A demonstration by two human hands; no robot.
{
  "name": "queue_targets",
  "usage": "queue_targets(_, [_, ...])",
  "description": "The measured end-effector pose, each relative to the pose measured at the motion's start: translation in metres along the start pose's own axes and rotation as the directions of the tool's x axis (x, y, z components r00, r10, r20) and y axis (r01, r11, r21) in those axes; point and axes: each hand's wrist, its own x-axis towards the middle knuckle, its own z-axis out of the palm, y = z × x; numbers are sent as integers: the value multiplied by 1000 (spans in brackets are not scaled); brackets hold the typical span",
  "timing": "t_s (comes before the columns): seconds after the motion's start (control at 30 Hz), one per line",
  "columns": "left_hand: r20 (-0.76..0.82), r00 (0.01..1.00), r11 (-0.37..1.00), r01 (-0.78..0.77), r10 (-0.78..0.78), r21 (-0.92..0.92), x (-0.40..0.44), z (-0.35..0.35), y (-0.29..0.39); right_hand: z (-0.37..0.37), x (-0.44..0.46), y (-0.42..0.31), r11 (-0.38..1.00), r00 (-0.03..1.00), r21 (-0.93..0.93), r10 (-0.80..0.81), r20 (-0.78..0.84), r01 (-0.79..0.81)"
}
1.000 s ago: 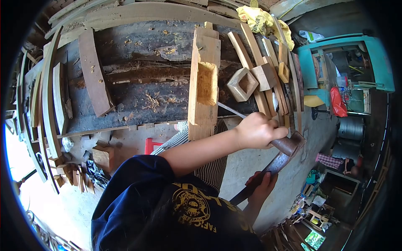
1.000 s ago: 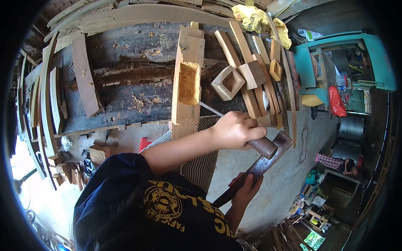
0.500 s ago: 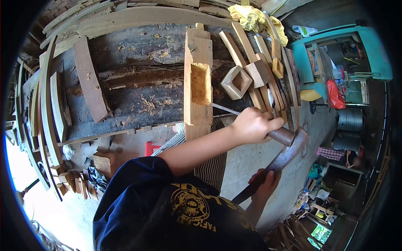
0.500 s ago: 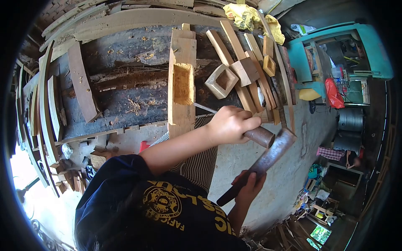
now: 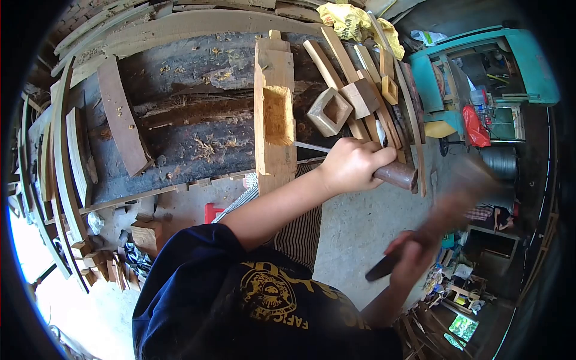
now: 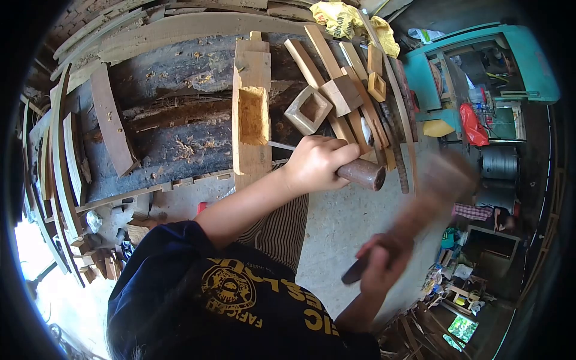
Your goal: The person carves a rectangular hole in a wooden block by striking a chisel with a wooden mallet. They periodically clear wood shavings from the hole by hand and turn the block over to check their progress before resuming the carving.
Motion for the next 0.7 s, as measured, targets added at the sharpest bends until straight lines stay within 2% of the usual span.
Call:
queue_targets(0.07, [-3, 1000, 1000, -1, 1, -4, -1, -2, 1, 2, -1, -3, 990, 975, -15, 139, 171, -139])
queue_targets(0.13, [-6, 1000, 1000, 5, -5, -17, -2, -4, 1, -3, -2, -4, 987, 977, 15, 156, 145, -160])
queue_targets(0.23, [-18, 1000, 1000, 13, -13, -4, -1, -4, 1, -10, -3, -11, 985, 991, 170, 43, -128, -21])
queue_targets(0.33, [-17, 1000, 1000, 14, -14, -16, 0, -2, -1, -19, -2, -16, 949, 987, 314, 40, -158, 12])
queue_targets(0.43, [-3, 1000, 1000, 13, -13, 4, -1, 0, -1, -1, 1, 11, 979, 991, 205, 7, -132, 21])
queue_targets(0.47, [-5, 1000, 1000, 17, -17, 7, -2, 0, -1, 5, 5, 22, 991, 994, 105, -94, 52, 88])
queue_targets(0.53, [22, 999, 999, 37, -37, 11, -2, -1, -1, 24, 3, -8, 988, 988, -99, 124, 95, -114])
queue_targets(0.6, [-16, 999, 1000, 29, -29, -2, -1, 1, -3, 5, 4, -3, 988, 980, -83, 140, 144, -129])
queue_targets(0.67, [-48, 999, 1000, 16, -16, -18, -1, 3, -3, -4, 7, -7, 993, 992, -106, -46, 118, 59])
queue_targets(0.7, [-53, 999, 1000, 5, -5, -11, -1, 4, -4, -3, 6, -11, 998, 999, 56, -40, -37, 42])
